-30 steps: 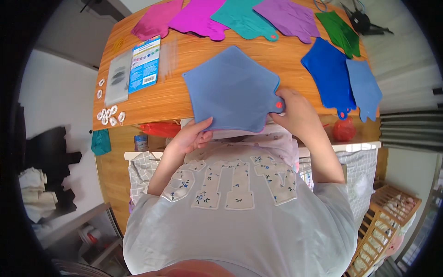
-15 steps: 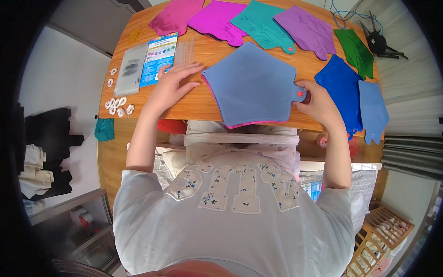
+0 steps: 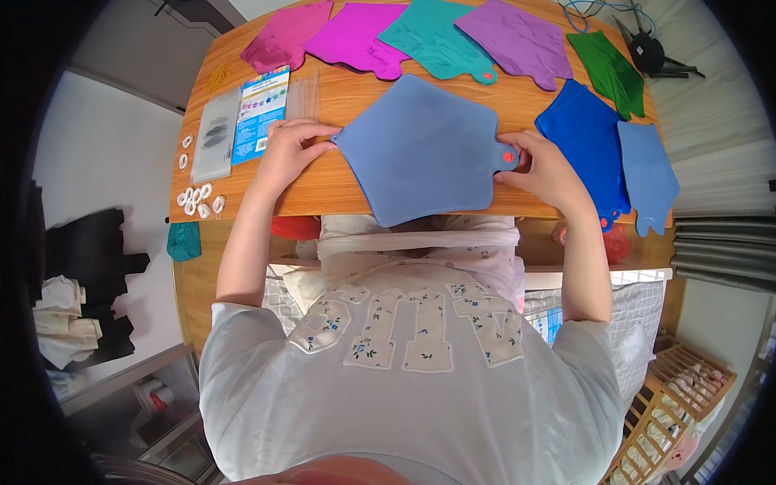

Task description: Folding and organizing various colored plastic or fabric sheets into pouches.

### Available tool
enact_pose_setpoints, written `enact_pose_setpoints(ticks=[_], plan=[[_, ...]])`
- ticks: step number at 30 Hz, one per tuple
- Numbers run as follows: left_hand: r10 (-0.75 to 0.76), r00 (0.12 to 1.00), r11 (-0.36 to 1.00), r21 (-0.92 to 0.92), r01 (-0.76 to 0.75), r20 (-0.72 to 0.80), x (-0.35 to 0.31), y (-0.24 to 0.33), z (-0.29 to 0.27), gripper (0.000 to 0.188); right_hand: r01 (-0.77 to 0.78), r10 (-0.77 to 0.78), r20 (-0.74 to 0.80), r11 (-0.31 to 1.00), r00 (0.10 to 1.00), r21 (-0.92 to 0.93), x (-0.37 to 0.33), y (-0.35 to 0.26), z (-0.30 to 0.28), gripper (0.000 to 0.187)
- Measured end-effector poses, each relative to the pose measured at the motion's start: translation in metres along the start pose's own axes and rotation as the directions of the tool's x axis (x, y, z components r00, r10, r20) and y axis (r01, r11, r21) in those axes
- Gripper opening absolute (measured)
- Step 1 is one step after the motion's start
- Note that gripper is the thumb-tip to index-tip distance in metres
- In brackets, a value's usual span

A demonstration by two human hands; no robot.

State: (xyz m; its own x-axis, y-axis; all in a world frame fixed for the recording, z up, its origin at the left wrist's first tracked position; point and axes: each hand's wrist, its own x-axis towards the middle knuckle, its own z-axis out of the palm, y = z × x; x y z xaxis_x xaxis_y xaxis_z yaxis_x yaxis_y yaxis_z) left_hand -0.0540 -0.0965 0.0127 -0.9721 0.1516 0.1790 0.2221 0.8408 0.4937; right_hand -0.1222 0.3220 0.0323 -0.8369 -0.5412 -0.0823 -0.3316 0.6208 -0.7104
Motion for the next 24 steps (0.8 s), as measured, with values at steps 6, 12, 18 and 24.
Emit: enact_pose_setpoints(ticks=[6,12,18,24], plan=[[-0.024,0.999,0.999,0.029,0.023,0.022,0.0025,-0.0006,-0.0023,0.018,0.004,-0.004,-0.024,1.000,1.000,-0.010,-0.0002,-0.0036,-0.0006,0.056],[0.036,0.999,0.998,0.046,-0.036,-0.007,0.0036,0.0006,-0.0008,0.015,0.002,-0.001,0.010,1.000,1.000,-0.017,-0.0015,-0.0038,-0.0041,0.057],[0.032,0.999,0.999,0.042,-0.032,-0.007,0.0066,0.0044,-0.0018,0.014,0.039,-0.039,-0.013,0.999,0.999,0.001,-0.0013,-0.0010,-0.0060,0.056],[0.029,0.999,0.999,0.046,-0.029,-0.012,0.0049,0.0023,-0.0003,0.015,-0.005,0.006,-0.020,0.997,1.000,0.079,-0.0008,-0.0080,-0.0023,0.053]])
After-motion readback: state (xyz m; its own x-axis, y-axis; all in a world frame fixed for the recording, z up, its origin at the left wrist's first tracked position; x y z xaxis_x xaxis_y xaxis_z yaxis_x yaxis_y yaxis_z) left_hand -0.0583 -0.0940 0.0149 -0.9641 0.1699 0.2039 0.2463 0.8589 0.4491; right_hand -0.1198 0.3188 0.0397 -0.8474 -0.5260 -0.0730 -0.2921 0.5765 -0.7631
